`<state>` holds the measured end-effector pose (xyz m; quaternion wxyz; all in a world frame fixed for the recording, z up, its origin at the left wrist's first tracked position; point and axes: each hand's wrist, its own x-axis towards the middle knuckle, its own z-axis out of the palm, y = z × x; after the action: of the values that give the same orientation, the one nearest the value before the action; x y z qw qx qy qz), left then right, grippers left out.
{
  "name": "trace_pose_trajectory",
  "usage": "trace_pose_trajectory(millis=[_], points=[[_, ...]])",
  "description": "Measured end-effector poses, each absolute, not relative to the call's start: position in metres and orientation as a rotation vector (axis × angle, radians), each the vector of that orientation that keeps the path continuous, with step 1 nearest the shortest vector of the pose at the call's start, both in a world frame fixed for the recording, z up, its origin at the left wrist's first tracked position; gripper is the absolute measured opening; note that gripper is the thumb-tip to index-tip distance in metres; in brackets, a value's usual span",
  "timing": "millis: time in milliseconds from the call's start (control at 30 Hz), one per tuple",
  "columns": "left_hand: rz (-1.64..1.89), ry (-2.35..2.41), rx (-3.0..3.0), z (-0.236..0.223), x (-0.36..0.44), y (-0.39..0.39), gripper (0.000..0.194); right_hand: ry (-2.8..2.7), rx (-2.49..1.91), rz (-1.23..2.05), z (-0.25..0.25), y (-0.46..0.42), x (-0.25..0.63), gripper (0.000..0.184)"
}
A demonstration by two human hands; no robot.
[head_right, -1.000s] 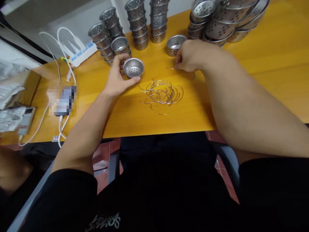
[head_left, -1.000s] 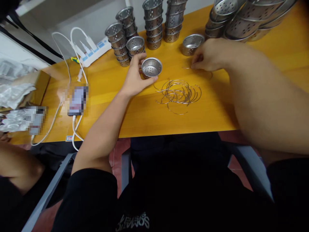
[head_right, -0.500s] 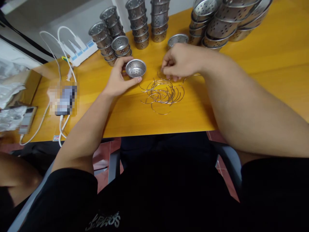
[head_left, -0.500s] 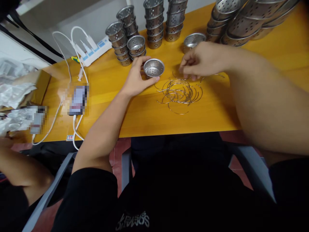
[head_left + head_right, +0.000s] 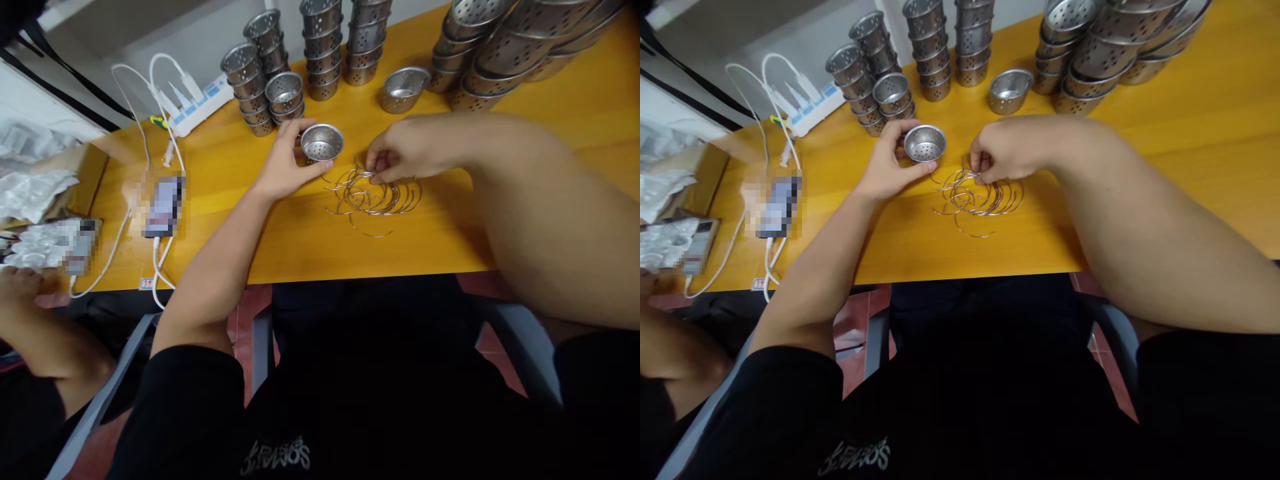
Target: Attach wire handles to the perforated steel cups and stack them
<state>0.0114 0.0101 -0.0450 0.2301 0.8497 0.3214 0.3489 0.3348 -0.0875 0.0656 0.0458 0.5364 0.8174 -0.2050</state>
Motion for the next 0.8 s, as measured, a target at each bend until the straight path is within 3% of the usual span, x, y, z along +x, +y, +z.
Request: trace_pose_trajectory(millis=[333,500,667,800], points=[[0.977,0.819,2.373,-0.054,0.008,0.021,0.1,2.597,1.623,-0.438,0.067,-0.087,0.338,0.013],[1.019,0.772,2.303,-0.056,0.012,0.024,0.106,2.667,1.649,-0.552,0.059,-0.078,0.349,0.023],[1.029,0.775,2.254,-0.045,0.02,0.016,0.102,2.878,1.62,-0.667,0.041,-0.058,0.373,0.049],[1.07,0.736,2.253,-0.042,0.023,0.014,0.097,3.117,1.627,-0.589,0.034,-0.043,0.393,0.041]])
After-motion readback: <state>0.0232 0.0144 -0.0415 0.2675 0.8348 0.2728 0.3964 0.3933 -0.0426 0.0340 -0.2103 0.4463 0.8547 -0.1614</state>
